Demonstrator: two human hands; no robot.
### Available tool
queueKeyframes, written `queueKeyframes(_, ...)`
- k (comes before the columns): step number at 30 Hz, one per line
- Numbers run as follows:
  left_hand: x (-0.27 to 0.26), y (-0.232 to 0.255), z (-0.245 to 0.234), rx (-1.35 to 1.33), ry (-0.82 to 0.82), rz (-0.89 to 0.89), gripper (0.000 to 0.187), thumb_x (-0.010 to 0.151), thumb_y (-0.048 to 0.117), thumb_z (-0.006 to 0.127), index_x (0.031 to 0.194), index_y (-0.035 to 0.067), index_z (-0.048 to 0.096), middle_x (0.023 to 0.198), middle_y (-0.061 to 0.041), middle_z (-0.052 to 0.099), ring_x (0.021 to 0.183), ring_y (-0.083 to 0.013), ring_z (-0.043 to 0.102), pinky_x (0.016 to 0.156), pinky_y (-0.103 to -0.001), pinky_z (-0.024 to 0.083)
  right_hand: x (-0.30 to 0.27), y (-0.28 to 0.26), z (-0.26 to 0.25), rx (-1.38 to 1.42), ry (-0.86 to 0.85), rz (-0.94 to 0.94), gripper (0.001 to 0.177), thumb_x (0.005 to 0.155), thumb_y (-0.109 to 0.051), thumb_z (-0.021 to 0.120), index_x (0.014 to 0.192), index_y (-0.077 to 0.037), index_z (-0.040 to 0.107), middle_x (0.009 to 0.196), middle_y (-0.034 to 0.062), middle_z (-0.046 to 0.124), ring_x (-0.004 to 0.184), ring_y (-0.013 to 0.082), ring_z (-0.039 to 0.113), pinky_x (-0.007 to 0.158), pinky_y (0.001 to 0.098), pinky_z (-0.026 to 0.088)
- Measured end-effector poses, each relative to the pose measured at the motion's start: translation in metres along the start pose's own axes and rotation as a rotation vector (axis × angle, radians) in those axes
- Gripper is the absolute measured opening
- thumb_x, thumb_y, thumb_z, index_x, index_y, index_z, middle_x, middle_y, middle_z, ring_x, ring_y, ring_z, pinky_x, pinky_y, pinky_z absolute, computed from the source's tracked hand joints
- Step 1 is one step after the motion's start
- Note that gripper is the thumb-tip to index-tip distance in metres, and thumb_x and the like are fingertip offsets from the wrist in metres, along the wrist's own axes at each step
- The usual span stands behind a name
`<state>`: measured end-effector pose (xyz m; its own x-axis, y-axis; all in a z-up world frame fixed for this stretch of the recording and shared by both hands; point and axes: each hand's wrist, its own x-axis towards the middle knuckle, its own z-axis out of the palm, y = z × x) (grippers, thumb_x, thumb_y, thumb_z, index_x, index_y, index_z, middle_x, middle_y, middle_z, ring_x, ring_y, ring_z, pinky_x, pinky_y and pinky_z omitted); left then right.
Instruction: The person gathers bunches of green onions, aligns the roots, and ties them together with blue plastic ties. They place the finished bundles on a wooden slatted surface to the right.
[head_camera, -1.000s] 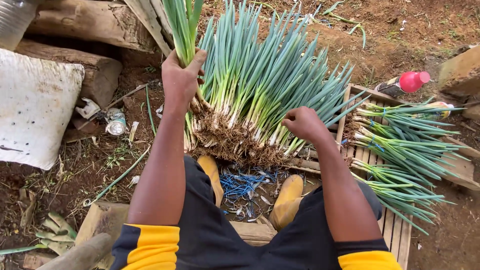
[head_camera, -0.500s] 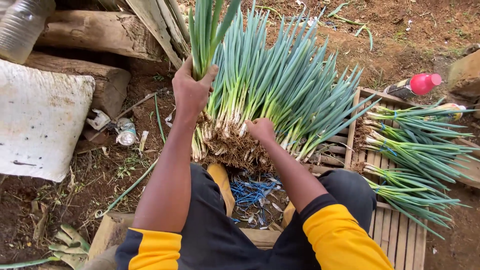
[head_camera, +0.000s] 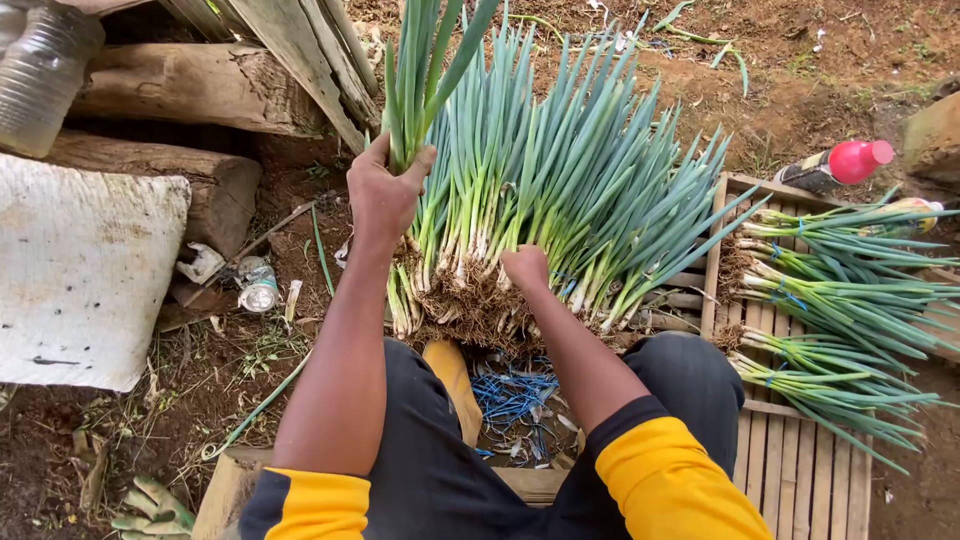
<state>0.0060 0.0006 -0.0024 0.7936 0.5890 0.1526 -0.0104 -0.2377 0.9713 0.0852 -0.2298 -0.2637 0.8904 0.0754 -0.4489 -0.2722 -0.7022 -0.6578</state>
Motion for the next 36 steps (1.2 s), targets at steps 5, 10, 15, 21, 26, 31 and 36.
queueKeyframes(5,-0.001,0.003,0.007,-0.016,-0.018,-0.004,0.019,0.091,0.026,0.082,0.1,0.012,0.073,0.068,-0.007,0.07,0.052,-0.0125,0.064,0.057,-0.031,0.054,-0.051,-0.029,-0.041,0.118,-0.075,0.097,0.043,0.091,-0.036,0.076,0.128,-0.015,0.073,0.137,0.017,0.063,0.131,0.0368,0.058,0.106,0.0514,0.047)
queueKeyframes(10,-0.007,0.008,0.014,-0.104,-0.02,-0.07,0.02,0.091,0.031,0.083,0.099,0.015,0.074,0.068,-0.004,0.066,0.054,-0.009,0.055,0.054,-0.029,0.05,-0.063,-0.02,-0.078,0.64,-0.201,-0.166,0.033,0.1,-0.021,0.071,0.128,-0.001,0.069,0.115,0.0139,0.067,0.095,0.0172,0.053,0.088,0.0324,0.049)
queueKeyframes(15,-0.017,0.024,0.028,-0.367,-0.103,-0.331,0.033,0.086,0.03,0.086,0.098,0.004,0.07,0.061,-0.002,0.057,0.041,-0.0077,0.052,0.04,-0.022,0.051,-0.185,-0.124,-0.156,0.871,-0.35,-0.225,0.013,0.1,-0.017,0.069,0.097,-0.005,0.069,0.057,-0.0039,0.052,0.04,0.0019,0.046,0.045,0.0184,0.041)
queueKeyframes(21,-0.052,0.061,0.073,-0.468,-0.242,-0.319,0.04,0.082,0.034,0.091,0.081,0.005,0.063,0.05,-0.005,0.053,0.038,-0.0102,0.051,0.04,-0.024,0.046,-0.221,-0.161,-0.237,0.699,-0.467,-0.508,0.025,0.106,-0.02,0.064,0.086,-0.005,0.062,0.057,0.0,0.045,0.04,0.004,0.031,0.045,0.0241,0.03)
queueKeyframes(26,-0.067,0.08,0.101,-0.627,-0.334,-0.395,0.04,0.088,0.036,0.083,0.106,0.002,0.071,0.097,-0.012,0.074,0.076,-0.0173,0.069,0.069,-0.04,0.065,-0.162,-0.105,-0.256,0.593,-0.486,-0.539,0.024,0.107,-0.024,0.061,0.107,-0.001,0.067,0.063,0.0013,0.052,0.041,0.0043,0.036,0.045,0.0253,0.034)
queueKeyframes(31,-0.082,0.093,0.126,-0.706,-0.397,-0.391,0.038,0.1,0.038,0.068,0.119,0.006,0.07,0.117,-0.016,0.074,0.105,-0.0299,0.073,0.092,-0.052,0.061,-0.168,-0.099,-0.26,0.641,-0.411,-0.541,0.023,0.106,-0.02,0.061,0.119,-0.002,0.068,0.065,0.0024,0.055,0.043,0.0063,0.045,0.046,0.0265,0.04)
queueKeyframes(36,-0.108,0.096,0.158,-0.477,-0.245,-0.359,0.05,0.102,0.039,0.067,0.127,-0.004,0.061,0.118,-0.023,0.072,0.113,-0.036,0.069,0.097,-0.056,0.057,-0.167,-0.082,-0.256,0.127,0.015,-0.519,0.021,0.103,-0.032,0.066,0.111,-0.015,0.076,0.088,0.0113,0.077,0.083,0.0311,0.075,0.08,0.0521,0.058)
